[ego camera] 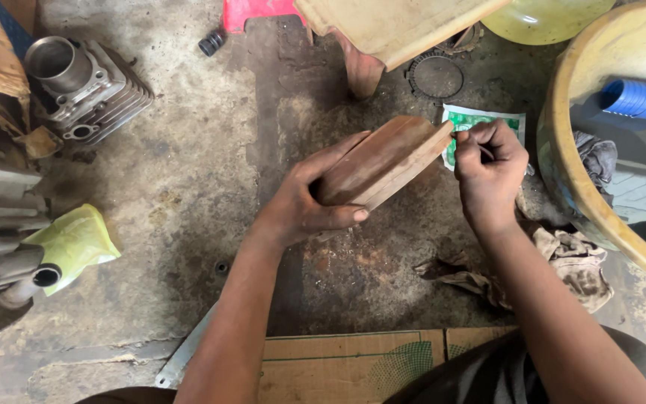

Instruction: The person is sanding the interior of a metal brake drum by hand with abrasive paper. They hold the drum and rub the sandpaper against the inner walls to clean the surface.

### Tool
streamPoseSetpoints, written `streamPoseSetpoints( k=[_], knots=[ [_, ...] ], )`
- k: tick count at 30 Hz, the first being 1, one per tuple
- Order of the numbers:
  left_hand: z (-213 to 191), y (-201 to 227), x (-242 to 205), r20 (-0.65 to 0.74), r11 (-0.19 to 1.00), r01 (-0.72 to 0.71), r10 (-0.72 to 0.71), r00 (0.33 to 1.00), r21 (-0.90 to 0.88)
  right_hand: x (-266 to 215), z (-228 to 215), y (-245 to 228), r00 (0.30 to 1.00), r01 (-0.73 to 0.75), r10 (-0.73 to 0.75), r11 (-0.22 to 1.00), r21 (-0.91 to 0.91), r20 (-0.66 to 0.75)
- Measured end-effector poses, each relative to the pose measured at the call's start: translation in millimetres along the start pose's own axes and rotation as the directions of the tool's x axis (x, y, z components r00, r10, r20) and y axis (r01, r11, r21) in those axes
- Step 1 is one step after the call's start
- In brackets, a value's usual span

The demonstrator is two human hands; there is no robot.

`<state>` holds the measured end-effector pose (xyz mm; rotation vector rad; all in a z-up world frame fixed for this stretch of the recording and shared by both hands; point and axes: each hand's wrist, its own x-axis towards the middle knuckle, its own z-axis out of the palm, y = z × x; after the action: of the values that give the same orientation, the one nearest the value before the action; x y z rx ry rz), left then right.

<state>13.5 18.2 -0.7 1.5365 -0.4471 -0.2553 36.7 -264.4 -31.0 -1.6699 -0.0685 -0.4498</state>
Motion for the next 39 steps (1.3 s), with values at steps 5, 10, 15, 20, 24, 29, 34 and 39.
streamPoseSetpoints(
  k=[5, 10, 15, 20, 24, 29, 34, 39],
  knots=[
    [-0.9, -0.2, -1.3, 0.010, 1.000, -0.016, 0.016, 1.000, 0.021, -10.5, -6.5, -5.7, 0.978, 0.192, -0.188, 0.981, -0.040, 0.088],
    [4.8, 3.0, 1.3, -0.015, 0.997, 0.072, -0.071, 0.997, 0.036, -7.8, -2.9, -10.8, 0.977, 0.203, -0.196, 0.976, -0.079, 0.081],
    [4.6, -3.1, 1.8, 0.019, 0.999, 0.030, -0.029, 0.999, -0.019, -9.5, -2.2, -15.6, 0.957, 0.288, -0.276, 0.938, -0.191, 0.091],
    [1.2, -10.5, 3.3, 0.047, 0.990, -0.142, 0.141, 0.989, 0.015, -26.0, -4.0, -31.4, 0.948, 0.298, -0.265, 0.933, -0.200, 0.177],
    [2.6, -9.4, 0.2, -0.003, 0.997, 0.072, -0.072, 0.997, -0.018, -19.4, 1.3, -30.2, 0.944, 0.318, -0.305, 0.943, -0.097, 0.127],
    [-2.5, -7.1, 3.2, 0.028, 1.000, -0.024, 0.023, 0.999, 0.018, -22.2, -1.3, -22.2, 0.962, 0.260, -0.245, 0.957, -0.127, 0.121],
    [5.7, -6.8, 0.5, -0.017, 0.994, 0.091, -0.090, 0.996, 0.056, -9.7, 0.8, -18.7, 0.978, 0.209, -0.201, 0.967, -0.149, 0.063],
    [0.3, -14.8, 1.7, -0.007, 0.997, 0.070, -0.070, 0.998, -0.026, -29.9, 6.2, -25.9, 0.940, 0.320, -0.285, 0.927, -0.194, 0.186]
  ],
)
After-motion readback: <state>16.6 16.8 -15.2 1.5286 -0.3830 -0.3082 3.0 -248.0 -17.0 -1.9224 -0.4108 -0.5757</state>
